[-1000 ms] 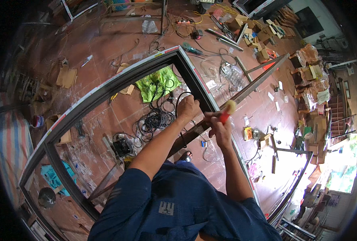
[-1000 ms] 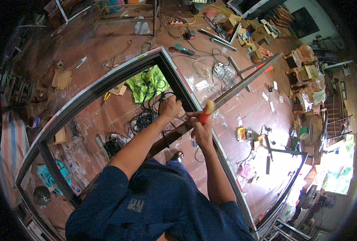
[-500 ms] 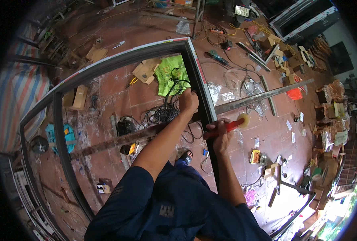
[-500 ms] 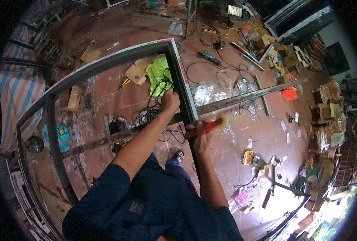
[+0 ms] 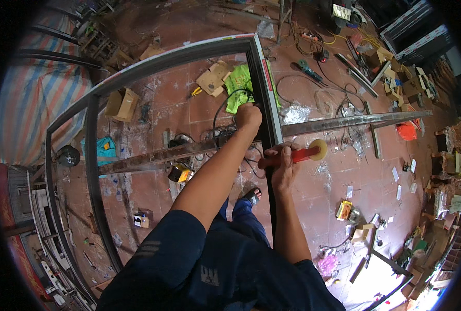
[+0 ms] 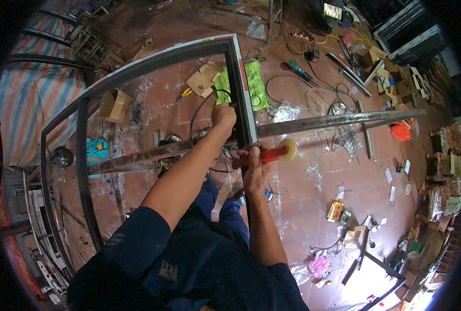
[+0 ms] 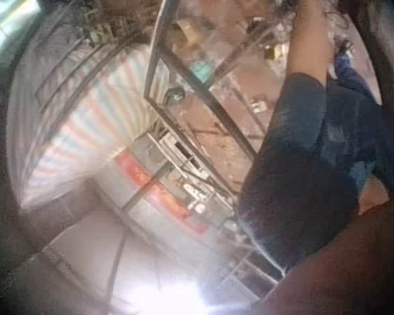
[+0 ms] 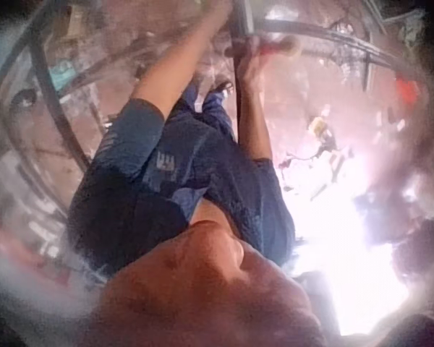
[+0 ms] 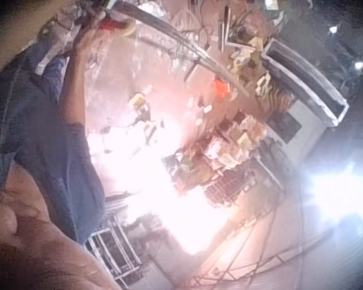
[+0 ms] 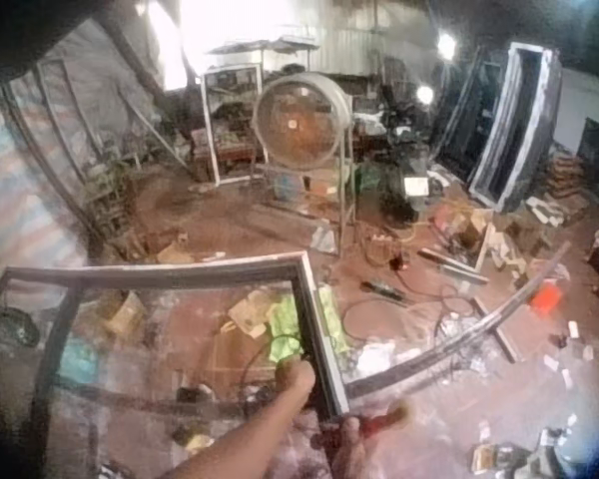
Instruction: The person applies masking tape along the edges of a large rectangular metal frame using a handheld tape dispenser. They move around the frame, pressing the tape into place and smoothing it down with their fingers.
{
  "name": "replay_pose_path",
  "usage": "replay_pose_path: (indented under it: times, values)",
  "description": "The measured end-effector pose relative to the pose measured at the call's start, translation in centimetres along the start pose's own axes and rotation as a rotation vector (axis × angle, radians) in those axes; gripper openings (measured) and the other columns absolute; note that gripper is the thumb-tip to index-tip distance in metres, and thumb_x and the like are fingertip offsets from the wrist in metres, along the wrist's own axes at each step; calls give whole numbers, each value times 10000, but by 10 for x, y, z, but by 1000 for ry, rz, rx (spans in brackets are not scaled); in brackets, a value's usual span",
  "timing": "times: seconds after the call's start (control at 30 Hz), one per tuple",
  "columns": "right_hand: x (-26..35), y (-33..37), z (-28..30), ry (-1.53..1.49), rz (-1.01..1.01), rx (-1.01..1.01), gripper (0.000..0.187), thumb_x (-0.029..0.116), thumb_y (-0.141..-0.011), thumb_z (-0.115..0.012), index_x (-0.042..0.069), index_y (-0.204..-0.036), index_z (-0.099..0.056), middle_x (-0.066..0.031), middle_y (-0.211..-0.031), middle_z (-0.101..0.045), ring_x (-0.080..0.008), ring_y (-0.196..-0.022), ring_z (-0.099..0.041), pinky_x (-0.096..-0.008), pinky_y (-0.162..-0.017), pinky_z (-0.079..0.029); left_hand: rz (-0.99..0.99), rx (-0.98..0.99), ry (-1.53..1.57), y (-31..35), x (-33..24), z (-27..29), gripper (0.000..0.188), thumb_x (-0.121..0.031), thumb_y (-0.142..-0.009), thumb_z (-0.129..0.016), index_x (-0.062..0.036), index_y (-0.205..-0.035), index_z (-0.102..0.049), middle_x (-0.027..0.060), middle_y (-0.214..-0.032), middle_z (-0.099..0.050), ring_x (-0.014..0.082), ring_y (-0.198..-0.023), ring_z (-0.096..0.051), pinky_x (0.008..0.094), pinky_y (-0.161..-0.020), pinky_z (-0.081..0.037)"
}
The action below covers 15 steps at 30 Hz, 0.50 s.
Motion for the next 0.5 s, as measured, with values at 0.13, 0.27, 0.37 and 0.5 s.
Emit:
replay_pose_path:
  times: [0.13,0.27,0.37,0.5]
  values:
    - [5,0,5,-71,-47,-62,326,328,-1049,-571,7,-1098,-537,-130,-842,-668,-203,-710,-659,-351,-716,-574,124,124,138,7,-14,4,251,-163,-939,-592,-35,-1104,-732,232,-1086,-724,380,-962,-712,486,-896,-567]
    - [-7,4,-2,-154,-13,-36,310,269,-1054,-593,-30,-1111,-538,-144,-863,-669,-211,-588,-645,-342,-544,-566,-131,-1,-315,-37,7,9,310,-167,-926,-609,40,-1131,-714,275,-1143,-722,433,-1056,-713,506,-915,-580]
    - [-8,1,7,-192,-64,-104,286,255,-1058,-586,-27,-1090,-552,-141,-856,-671,-213,-575,-639,-333,-534,-556,-20,-11,-215,-5,-27,0,316,-138,-915,-573,51,-1126,-713,302,-1172,-707,460,-1086,-700,520,-926,-577]
    - [-5,-2,5,-178,-77,-41,290,257,-1062,-578,-29,-1097,-549,-142,-851,-673,-207,-559,-640,-311,-515,-543,-82,-68,-267,1,-28,4,319,-120,-914,-543,36,-1134,-714,305,-1142,-712,451,-1069,-709,533,-891,-578]
Point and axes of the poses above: each hand's wrist, its own y-axis away from the middle knuckle, its own z-axis out of the back of the hand, x = y × z, the point moved 3 cm from there along -y, towards the middle knuckle
